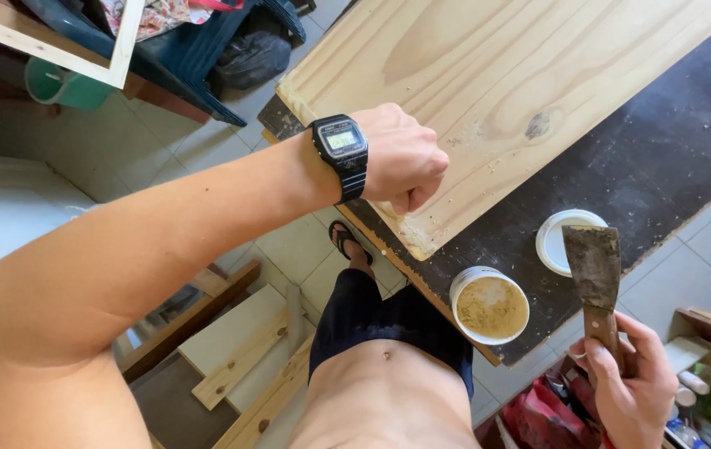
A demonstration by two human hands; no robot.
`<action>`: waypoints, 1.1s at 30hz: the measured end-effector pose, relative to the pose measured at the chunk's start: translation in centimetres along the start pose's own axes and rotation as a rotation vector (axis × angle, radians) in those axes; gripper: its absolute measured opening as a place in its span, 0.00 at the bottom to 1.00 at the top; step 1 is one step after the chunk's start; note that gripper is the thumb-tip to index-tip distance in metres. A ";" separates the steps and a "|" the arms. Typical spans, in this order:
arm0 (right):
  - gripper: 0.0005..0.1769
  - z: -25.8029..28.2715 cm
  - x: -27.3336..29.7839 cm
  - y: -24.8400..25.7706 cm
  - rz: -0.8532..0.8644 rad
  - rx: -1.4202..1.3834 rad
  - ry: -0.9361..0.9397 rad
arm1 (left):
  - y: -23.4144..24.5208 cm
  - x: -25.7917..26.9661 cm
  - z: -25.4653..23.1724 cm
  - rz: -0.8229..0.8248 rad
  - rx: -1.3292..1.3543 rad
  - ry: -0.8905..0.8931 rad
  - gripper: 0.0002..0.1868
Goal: Applying wood filler to a wooden board using a putty knife and fingers to fill gaps and smooth the surface.
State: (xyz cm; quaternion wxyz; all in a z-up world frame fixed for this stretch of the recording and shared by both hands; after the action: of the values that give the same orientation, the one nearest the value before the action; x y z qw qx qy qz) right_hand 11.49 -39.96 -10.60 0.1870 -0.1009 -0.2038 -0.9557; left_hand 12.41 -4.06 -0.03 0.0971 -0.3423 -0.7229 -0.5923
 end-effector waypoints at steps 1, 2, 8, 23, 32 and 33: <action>0.23 0.1 -0.1 0.0 0.002 -0.001 0.006 | -0.4 -0.1 0.0 -0.004 -0.003 0.005 0.16; 0.23 0.2 -0.1 0.0 0.003 -0.001 0.014 | -0.6 -0.1 -0.1 -0.031 -0.040 -0.009 0.13; 0.23 1.5 -0.4 -0.5 0.020 0.013 0.018 | -0.6 0.5 -0.1 0.004 -0.016 0.022 0.04; 0.22 0.3 -1.1 -0.8 0.061 -0.003 0.058 | 0.2 -0.1 0.2 0.049 0.003 0.082 0.05; 0.22 -1.2 -1.5 -0.3 0.012 -0.023 0.046 | 0.6 1.2 -0.5 0.026 0.014 0.148 0.06; 0.22 -1.4 -1.6 -0.3 0.006 -0.039 0.049 | 0.6 1.3 -0.4 0.010 0.016 0.162 0.07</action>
State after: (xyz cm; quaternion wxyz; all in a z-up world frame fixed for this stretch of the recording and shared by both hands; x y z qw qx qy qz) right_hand 12.62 -39.84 -12.42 0.1929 -0.0819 -0.1803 -0.9610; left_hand 11.70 -3.89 1.30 0.1608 -0.2960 -0.7159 -0.6116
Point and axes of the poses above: each hand's wrist, its own x-axis away from the middle knuckle, its own y-axis out of the back of the hand, z = x × y, the point moved 7 cm from there along -x, towards the middle knuckle, and after that the axes turned 1 degree about x, right-handed, at the moved point
